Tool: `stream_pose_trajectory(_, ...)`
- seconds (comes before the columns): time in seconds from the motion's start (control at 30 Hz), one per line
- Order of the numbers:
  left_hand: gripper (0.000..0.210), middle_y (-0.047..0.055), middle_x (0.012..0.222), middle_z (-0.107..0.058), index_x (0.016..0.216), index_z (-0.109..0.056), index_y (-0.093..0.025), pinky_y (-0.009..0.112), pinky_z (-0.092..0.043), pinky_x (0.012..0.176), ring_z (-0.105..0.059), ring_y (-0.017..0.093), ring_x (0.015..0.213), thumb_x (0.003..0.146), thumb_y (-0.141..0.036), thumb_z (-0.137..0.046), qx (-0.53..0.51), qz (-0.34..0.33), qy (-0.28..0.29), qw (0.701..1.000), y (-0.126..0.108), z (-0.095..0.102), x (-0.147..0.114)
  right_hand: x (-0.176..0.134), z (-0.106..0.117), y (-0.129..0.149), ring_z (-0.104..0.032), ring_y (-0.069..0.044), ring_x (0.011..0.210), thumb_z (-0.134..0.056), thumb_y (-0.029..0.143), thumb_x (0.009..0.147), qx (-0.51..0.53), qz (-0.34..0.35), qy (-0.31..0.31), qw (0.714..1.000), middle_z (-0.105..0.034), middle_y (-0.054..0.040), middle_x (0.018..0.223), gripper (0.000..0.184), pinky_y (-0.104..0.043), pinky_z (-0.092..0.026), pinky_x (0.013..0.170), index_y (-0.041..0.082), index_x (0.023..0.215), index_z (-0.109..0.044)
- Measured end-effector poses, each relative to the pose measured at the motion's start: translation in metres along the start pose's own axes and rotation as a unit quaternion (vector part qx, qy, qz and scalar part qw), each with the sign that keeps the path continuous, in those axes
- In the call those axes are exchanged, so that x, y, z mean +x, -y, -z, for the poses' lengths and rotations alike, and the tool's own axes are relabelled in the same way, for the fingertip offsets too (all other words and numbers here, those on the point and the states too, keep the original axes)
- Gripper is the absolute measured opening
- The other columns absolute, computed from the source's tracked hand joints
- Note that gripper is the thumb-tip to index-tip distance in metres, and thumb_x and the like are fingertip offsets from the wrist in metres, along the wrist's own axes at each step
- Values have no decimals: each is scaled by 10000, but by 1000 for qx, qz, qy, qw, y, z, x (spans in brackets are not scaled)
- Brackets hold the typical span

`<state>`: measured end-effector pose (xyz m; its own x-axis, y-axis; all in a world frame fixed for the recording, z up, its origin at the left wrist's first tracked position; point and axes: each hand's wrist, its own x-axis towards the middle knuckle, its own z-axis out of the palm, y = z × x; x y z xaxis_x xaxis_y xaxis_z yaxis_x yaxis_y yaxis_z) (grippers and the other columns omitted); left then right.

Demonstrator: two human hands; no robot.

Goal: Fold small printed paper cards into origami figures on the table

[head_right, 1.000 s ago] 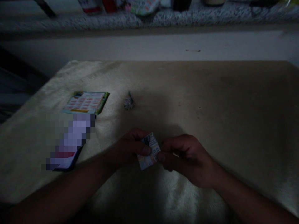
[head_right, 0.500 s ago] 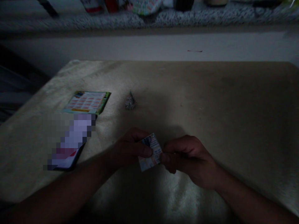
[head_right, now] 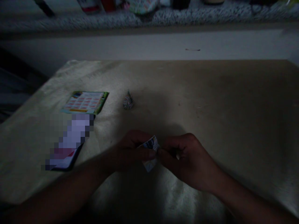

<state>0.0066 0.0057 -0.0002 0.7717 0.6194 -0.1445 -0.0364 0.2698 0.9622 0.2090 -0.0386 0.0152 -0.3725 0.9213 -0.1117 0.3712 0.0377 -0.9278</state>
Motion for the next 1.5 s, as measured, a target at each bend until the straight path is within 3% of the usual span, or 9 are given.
stream_pose_trajectory(0.23,296,-33,631,-450,717,-574,-133,227,-331,559,-400,92,598,887,-351,-678,65,-25,24,997,4,-3,2,-1,-10,3,-243,-46,447,-533,92,704,-51,42,-91,994,-280,77,490,267,-183,-161,395,187,501,-388)
stream_pose_trajectory(0.37,271,-20,649,-499,730,-607,-114,213,-357,577,-434,89,620,905,-315,-659,101,-56,-3,993,5,-7,1,-2,-12,8,-271,-26,392,-564,86,659,-132,114,-179,968,-308,85,430,268,-166,-177,382,176,466,-400)
stream_pose_trajectory(0.47,227,1,700,-581,795,-662,-106,201,-401,607,-503,94,652,913,-300,-656,61,-49,-12,997,5,-8,1,-3,-12,9,-270,-17,379,-579,65,629,-148,160,-214,952,-299,91,421,272,-163,-187,387,170,463,-391)
stream_pose_trajectory(0.57,167,7,719,-628,825,-704,-111,204,-430,628,-553,100,660,870,-273,-702,-29,-7,-12,999,4,-7,2,-4,-10,3,-285,-24,393,-591,46,670,-74,162,-178,968,-328,85,442,284,-170,-209,393,172,488,-413)
stream_pose_trajectory(0.7,166,6,654,-640,754,-729,-106,207,-422,579,-550,96,588,750,-258,-796,-141,48,-32,988,1,-6,3,-5,-4,-7,-403,-59,448,-628,142,856,111,107,-54,987,-494,37,514,261,-179,-309,420,169,601,-579)
stream_pose_trajectory(0.9,251,45,675,-702,727,-746,-102,221,-436,534,-594,118,555,646,-307,-867,-244,90,-37,965,-2,-8,0,-1,4,-13,-571,-95,534,-682,350,932,315,28,105,943,-656,-41,624,267,-190,-448,494,132,790,-742)
stream_pose_trajectory(1.07,217,32,666,-690,736,-745,-107,213,-432,531,-587,107,551,679,-288,-849,-241,76,-41,967,-1,-8,-2,0,5,-19,-566,-96,558,-684,354,936,302,33,110,946,-661,-43,649,278,-199,-452,516,132,775,-732)
stream_pose_trajectory(1.3,176,8,646,-611,761,-720,-97,211,-404,570,-526,94,597,783,-263,-775,-130,52,-28,990,0,-9,-4,0,5,-15,-572,-119,609,-655,306,949,162,71,60,982,-646,-31,662,246,-226,-474,565,138,776,-705)
stream_pose_trajectory(1.5,210,37,660,-650,738,-723,-102,236,-407,553,-541,118,589,734,-299,-795,-179,71,3,981,-4,-10,-3,0,4,-14,-617,-128,615,-660,332,950,255,45,106,960,-681,-56,685,253,-224,-517,549,129,825,-746)
